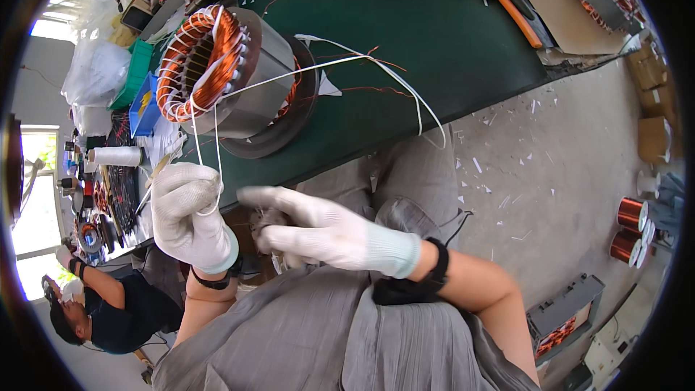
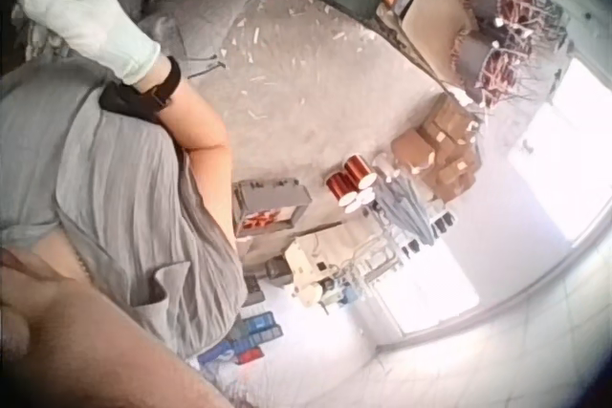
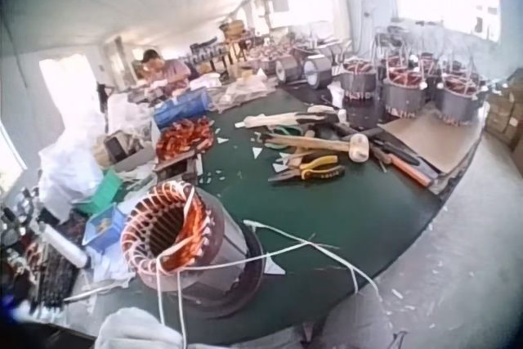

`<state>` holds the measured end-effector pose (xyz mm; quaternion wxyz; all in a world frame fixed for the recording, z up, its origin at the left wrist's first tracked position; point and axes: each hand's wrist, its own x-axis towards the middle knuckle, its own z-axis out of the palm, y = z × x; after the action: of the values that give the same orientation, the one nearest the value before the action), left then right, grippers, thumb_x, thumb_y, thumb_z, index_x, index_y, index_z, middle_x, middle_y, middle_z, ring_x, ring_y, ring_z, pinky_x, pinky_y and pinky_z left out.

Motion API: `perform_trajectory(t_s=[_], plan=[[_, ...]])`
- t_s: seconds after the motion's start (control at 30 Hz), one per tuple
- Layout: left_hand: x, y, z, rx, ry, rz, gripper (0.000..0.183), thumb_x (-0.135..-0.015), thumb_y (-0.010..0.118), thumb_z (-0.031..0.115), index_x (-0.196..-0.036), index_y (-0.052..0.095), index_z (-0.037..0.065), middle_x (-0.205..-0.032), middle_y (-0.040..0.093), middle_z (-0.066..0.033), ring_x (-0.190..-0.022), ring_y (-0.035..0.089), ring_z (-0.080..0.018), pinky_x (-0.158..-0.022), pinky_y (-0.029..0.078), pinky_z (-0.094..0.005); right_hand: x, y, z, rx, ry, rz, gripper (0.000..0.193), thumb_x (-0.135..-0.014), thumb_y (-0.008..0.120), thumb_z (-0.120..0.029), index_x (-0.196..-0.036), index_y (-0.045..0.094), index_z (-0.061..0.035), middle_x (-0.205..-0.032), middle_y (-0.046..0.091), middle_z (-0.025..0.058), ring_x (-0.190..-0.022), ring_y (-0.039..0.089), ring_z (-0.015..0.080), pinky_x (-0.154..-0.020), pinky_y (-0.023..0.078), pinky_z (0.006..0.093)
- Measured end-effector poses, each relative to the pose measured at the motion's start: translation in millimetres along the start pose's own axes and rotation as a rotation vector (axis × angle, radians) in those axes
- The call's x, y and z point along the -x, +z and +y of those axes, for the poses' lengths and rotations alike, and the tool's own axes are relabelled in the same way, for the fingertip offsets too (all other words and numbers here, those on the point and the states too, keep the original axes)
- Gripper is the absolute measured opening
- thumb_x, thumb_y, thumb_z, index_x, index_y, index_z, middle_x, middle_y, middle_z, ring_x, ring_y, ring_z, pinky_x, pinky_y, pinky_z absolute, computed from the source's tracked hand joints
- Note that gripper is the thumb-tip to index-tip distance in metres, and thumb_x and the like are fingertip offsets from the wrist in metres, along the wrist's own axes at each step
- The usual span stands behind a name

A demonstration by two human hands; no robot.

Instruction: Manually tying and cutting wires on an electrical motor stator at a workbench.

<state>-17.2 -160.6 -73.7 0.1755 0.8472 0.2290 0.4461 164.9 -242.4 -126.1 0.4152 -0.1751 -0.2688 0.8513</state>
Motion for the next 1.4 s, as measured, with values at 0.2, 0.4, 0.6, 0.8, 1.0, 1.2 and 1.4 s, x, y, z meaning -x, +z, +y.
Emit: perform_trajectory(t_s=[0.2, 0.4, 0.6, 0.8, 1.0, 1.2, 1.4], plan=[[-5.9, 10.2, 4.7, 0.036, -0.014, 0.089, 0.013, -0.086, 0.071, 0.001, -0.097, 0.065, 0.006, -0.092, 0.069, -0.0113, -0.077, 0.062, -0.0226, -0.070, 0.049, -0.0348, -11.3, -59.6, -19.9, -0.549, -0.628, -0.045, 0.068, -0.102, 0.058, -0.042, -0.159, 0.031, -0.0169, -0.115, 0.056, 0.0017, -0.071, 0.048, 0.0085, -0.063, 0.041, 0.0243], [9.8, 11.6, 1.9, 0.073, -0.036, 0.128, 0.011, -0.086, 0.069, -0.002, -0.091, 0.063, 0.006, -0.087, 0.066, -0.0103, -0.072, 0.058, -0.0210, -0.068, 0.046, -0.0353, 86.7, -87.9, -63.1, -0.603, -0.915, 0.086, 0.046, -0.106, 0.051, -0.034, -0.147, 0.049, -0.0114, -0.105, 0.061, 0.0016, -0.071, 0.046, 0.0067, -0.063, 0.038, 0.0233], [8.6, 19.8, 2.9, 0.088, -0.069, 0.337, 0.005, -0.085, 0.061, -0.004, -0.086, 0.060, 0.002, -0.083, 0.058, -0.0112, -0.072, 0.054, -0.0222, -0.063, 0.042, -0.0327, 183.7, -121.9, -44.3, -0.509, -1.017, 0.432, 0.026, -0.107, 0.053, -0.027, -0.105, 0.067, -0.0054, -0.091, 0.063, 0.0017, -0.061, 0.047, 0.0070, -0.055, 0.038, 0.0228], [13.1, 20.1, 2.1, 0.057, -0.092, 0.326, 0.015, -0.089, 0.048, -0.010, -0.091, 0.056, 0.002, -0.084, 0.054, -0.0109, -0.073, 0.050, -0.0209, -0.059, 0.038, -0.0284, 255.8, -161.6, -4.1, -0.543, -0.903, 0.840, 0.023, -0.108, 0.052, -0.026, -0.111, 0.062, -0.0057, -0.091, 0.061, 0.0015, -0.061, 0.047, 0.0056, -0.052, 0.039, 0.0204], [28.3, 6.7, -19.2, 0.194, -0.040, 0.239, 0.020, -0.106, 0.046, 0.000, -0.117, 0.062, -0.004, -0.109, 0.061, -0.0114, -0.090, 0.054, -0.0170, -0.080, 0.045, -0.0276, 256.3, -155.3, 7.3, 0.107, -0.884, 1.338, 0.039, -0.109, 0.049, -0.030, -0.130, 0.059, 0.0008, -0.097, 0.062, 0.0054, -0.070, 0.053, 0.0088, -0.059, 0.044, 0.0221], [28.3, -4.9, -19.0, 0.317, -0.189, 0.431, 0.026, -0.107, 0.047, 0.004, -0.127, 0.058, -0.010, -0.119, 0.060, -0.0145, -0.094, 0.057, -0.0164, -0.088, 0.049, -0.0286, 241.2, -156.4, -6.1, 0.304, -0.950, 1.468, 0.040, -0.110, 0.048, -0.028, -0.131, 0.060, 0.0030, -0.102, 0.064, 0.0033, -0.080, 0.055, 0.0076, -0.068, 0.046, 0.0224], [5.5, 45.6, 32.6, -0.091, -0.242, -0.042, 0.032, -0.073, 0.067, -0.001, -0.105, 0.067, 0.001, -0.094, 0.054, -0.0129, -0.088, 0.054, -0.0246, -0.075, 0.044, -0.0336, 126.5, -53.5, -33.9, 0.106, -0.739, 0.824, 0.053, -0.111, 0.040, -0.039, -0.139, 0.056, 0.0027, -0.109, 0.064, 0.0018, -0.087, 0.054, 0.0070, -0.079, 0.045, 0.0218]])
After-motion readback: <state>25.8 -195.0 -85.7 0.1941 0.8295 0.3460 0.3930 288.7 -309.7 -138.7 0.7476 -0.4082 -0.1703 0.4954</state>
